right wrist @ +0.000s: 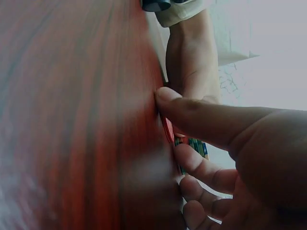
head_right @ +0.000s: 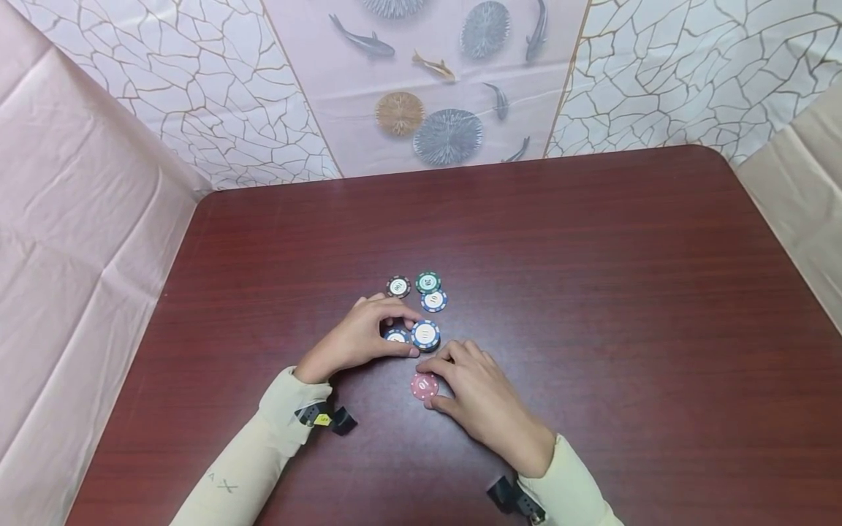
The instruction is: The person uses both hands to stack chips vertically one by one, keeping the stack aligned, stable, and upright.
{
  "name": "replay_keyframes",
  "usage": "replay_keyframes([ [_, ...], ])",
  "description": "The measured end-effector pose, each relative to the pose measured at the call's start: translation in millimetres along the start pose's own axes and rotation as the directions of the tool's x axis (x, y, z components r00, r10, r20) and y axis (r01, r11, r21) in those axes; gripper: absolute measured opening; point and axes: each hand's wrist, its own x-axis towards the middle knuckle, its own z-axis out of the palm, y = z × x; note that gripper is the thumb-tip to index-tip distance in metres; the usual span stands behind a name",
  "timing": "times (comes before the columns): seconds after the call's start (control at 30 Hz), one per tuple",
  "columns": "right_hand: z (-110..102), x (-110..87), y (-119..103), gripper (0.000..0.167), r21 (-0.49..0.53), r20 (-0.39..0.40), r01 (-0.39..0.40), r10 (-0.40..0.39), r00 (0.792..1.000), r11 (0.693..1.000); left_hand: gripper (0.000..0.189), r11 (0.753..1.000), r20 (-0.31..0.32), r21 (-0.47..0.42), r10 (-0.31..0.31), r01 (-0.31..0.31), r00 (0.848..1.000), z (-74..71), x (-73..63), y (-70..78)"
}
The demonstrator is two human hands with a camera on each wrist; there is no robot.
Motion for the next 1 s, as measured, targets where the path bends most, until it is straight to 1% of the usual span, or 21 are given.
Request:
replay_keyframes([
  [0.13, 0.0, 0.3, -1.2, 0.036, -0.015, 0.007, 0.012, -0.011, 1.000, 1.000, 0.045, 1.000, 0.001, 0.000, -0.002, 0.002, 1.000, -1.2, -1.0, 0.0],
  [0.23, -0.3, -0.4, -2.0, 0.036, -0.035, 0.010, 0.037, -0.036, 0.999, 0.999, 0.045, 1.000, -0.004, 0.002, 0.003, -0.003, 1.000, -1.2, -1.2, -0.2],
  [0.5, -0.4, -4.2, -2.7, 0.035, -0.045, 0.026, 0.091, -0.090, 0.996, 0.995, 0.045, 1.000, -0.005, -0.003, 0.007, -0.007, 1.000, 0.9, -0.4, -1.7],
  [0.63, -0.3, -5.6, -2.5, 0.037, -0.047, 0.024, 0.094, -0.093, 0.995, 0.994, 0.045, 1.000, -0.008, 0.000, 0.006, -0.006, 1.000, 0.1, 0.1, -1.5],
  [0.77, -1.7, -6.0, -3.3, 0.041, -0.060, 0.038, 0.084, -0.081, 0.996, 0.995, 0.045, 1.000, -0.011, 0.003, 0.008, -0.008, 1.000, 0.3, 0.2, -1.7],
  [1.0, -3.8, -5.1, -5.3, 0.042, -0.100, 0.056, 0.102, -0.096, 0.994, 0.990, 0.044, 1.000, -0.019, 0.000, 0.014, -0.014, 1.000, 1.1, -0.1, -2.8],
])
